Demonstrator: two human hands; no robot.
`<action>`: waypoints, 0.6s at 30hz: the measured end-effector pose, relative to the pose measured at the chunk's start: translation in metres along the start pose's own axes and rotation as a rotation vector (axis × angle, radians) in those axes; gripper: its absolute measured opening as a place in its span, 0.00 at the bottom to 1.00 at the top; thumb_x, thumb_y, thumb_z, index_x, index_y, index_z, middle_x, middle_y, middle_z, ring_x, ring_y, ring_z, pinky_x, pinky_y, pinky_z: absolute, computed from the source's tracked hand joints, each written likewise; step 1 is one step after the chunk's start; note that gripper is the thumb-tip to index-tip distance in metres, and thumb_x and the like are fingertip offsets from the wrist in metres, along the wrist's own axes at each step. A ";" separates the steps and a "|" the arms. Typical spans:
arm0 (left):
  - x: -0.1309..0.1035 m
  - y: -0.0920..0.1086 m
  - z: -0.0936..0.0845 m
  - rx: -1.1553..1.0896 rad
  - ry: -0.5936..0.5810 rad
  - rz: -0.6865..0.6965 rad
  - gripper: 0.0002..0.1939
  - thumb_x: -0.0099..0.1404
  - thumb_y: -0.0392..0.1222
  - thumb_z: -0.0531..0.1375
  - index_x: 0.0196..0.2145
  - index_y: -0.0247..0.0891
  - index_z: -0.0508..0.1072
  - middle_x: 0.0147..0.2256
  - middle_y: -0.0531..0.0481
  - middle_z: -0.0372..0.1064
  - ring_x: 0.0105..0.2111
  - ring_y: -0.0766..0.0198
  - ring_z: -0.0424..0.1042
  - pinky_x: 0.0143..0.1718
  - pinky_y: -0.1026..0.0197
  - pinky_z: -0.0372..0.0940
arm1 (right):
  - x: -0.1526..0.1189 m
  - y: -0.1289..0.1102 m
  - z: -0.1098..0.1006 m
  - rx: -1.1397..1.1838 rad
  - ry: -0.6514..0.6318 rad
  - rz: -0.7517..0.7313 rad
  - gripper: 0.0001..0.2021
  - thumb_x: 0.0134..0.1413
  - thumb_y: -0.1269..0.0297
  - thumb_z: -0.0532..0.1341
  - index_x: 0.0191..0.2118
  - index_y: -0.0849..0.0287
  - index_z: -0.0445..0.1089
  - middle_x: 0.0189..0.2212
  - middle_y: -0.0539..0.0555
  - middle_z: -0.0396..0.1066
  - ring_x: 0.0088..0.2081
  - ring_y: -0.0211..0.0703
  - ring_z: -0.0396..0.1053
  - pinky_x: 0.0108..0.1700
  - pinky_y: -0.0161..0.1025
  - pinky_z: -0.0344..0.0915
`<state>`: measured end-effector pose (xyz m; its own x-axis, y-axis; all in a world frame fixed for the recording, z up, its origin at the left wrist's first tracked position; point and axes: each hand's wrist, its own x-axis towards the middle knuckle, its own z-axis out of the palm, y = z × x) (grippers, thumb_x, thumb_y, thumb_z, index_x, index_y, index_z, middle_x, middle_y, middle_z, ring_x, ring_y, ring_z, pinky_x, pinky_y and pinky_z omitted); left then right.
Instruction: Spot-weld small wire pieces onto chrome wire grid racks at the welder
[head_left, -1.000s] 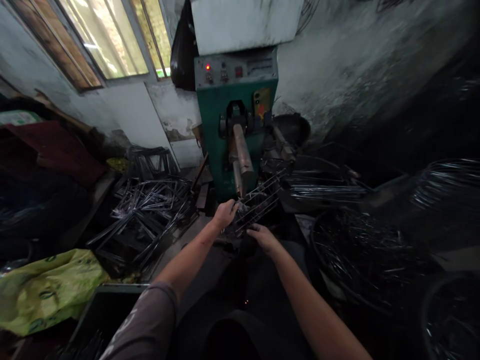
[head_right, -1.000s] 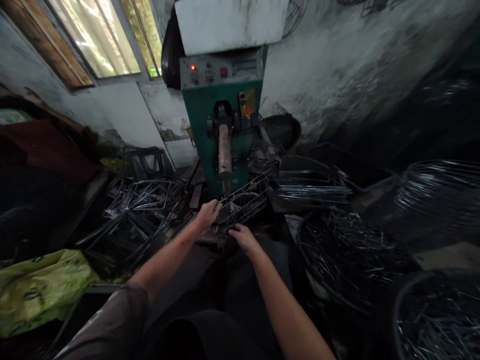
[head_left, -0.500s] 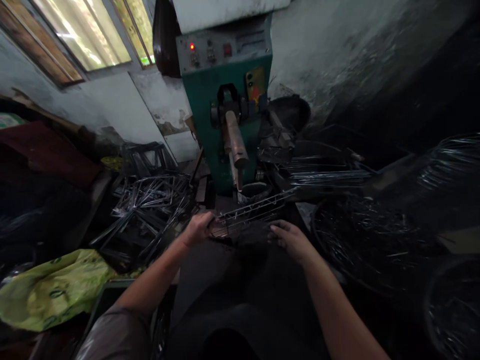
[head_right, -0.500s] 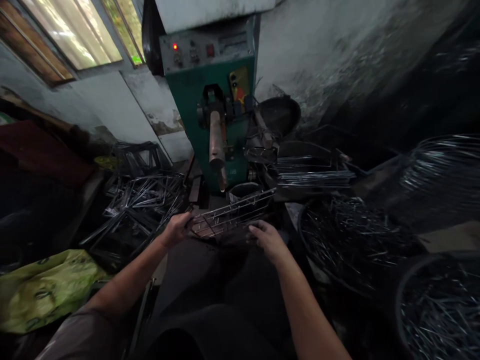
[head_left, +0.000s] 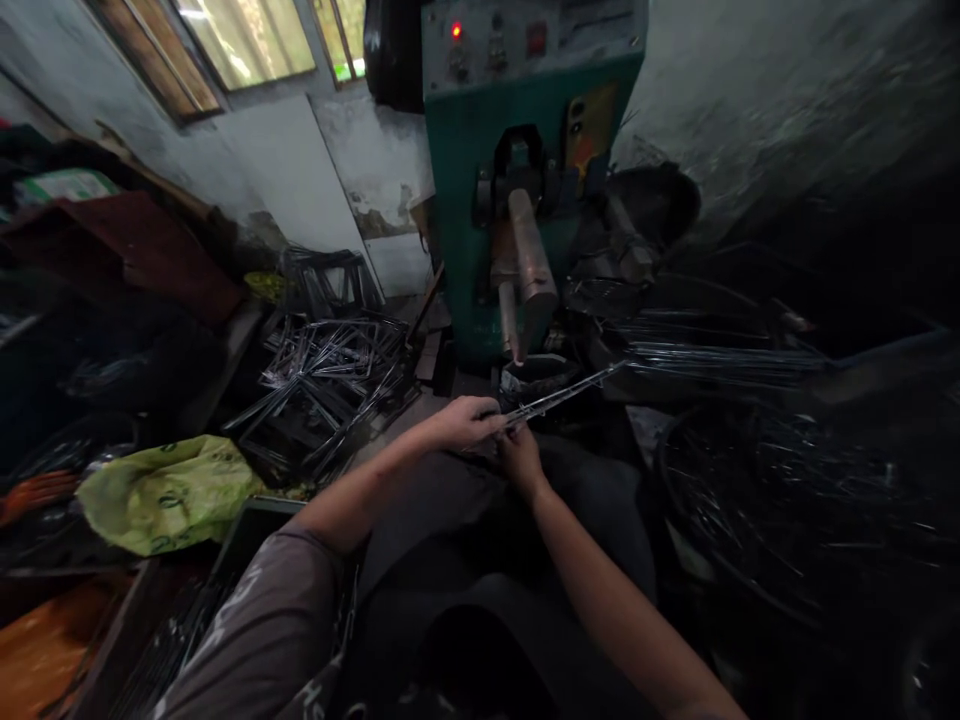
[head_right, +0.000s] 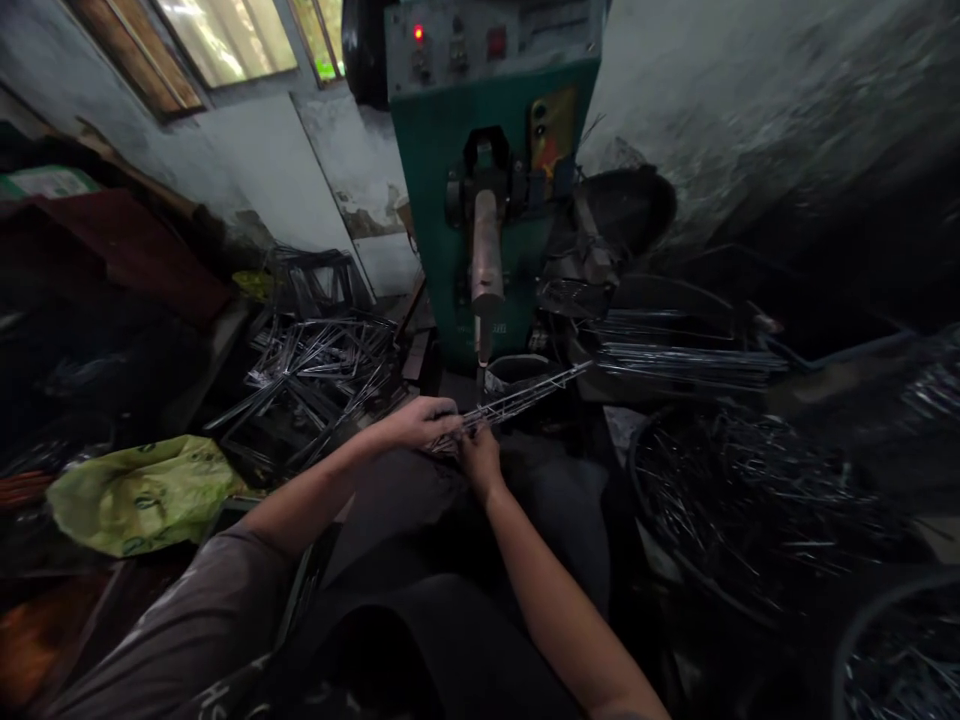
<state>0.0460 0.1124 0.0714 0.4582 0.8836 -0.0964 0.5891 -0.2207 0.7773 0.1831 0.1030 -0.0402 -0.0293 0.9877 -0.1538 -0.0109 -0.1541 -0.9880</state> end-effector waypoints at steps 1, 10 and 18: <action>-0.001 -0.002 -0.003 -0.028 0.000 -0.017 0.15 0.63 0.49 0.52 0.26 0.35 0.65 0.23 0.56 0.59 0.25 0.70 0.58 0.25 0.69 0.54 | -0.001 0.001 -0.002 -0.093 0.026 -0.032 0.16 0.43 0.49 0.59 0.33 0.56 0.63 0.31 0.54 0.69 0.38 0.48 0.66 0.41 0.41 0.62; 0.001 -0.033 -0.041 0.200 0.311 0.015 0.13 0.64 0.44 0.53 0.26 0.33 0.67 0.21 0.56 0.59 0.24 0.72 0.57 0.28 0.68 0.55 | -0.059 0.024 -0.018 -0.291 0.063 -0.063 0.24 0.50 0.38 0.50 0.29 0.56 0.64 0.26 0.54 0.66 0.30 0.45 0.64 0.35 0.40 0.60; -0.041 -0.035 -0.065 0.558 0.279 0.051 0.13 0.67 0.47 0.51 0.32 0.37 0.70 0.29 0.50 0.69 0.31 0.65 0.68 0.31 0.65 0.57 | -0.070 0.027 -0.042 -0.316 0.148 -0.027 0.30 0.46 0.33 0.51 0.34 0.60 0.61 0.27 0.54 0.64 0.30 0.43 0.62 0.33 0.40 0.60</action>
<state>-0.0366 0.1106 0.0884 0.3482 0.9242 0.1569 0.8645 -0.3814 0.3274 0.2272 0.0310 -0.0564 0.1126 0.9880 -0.1053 0.3007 -0.1349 -0.9441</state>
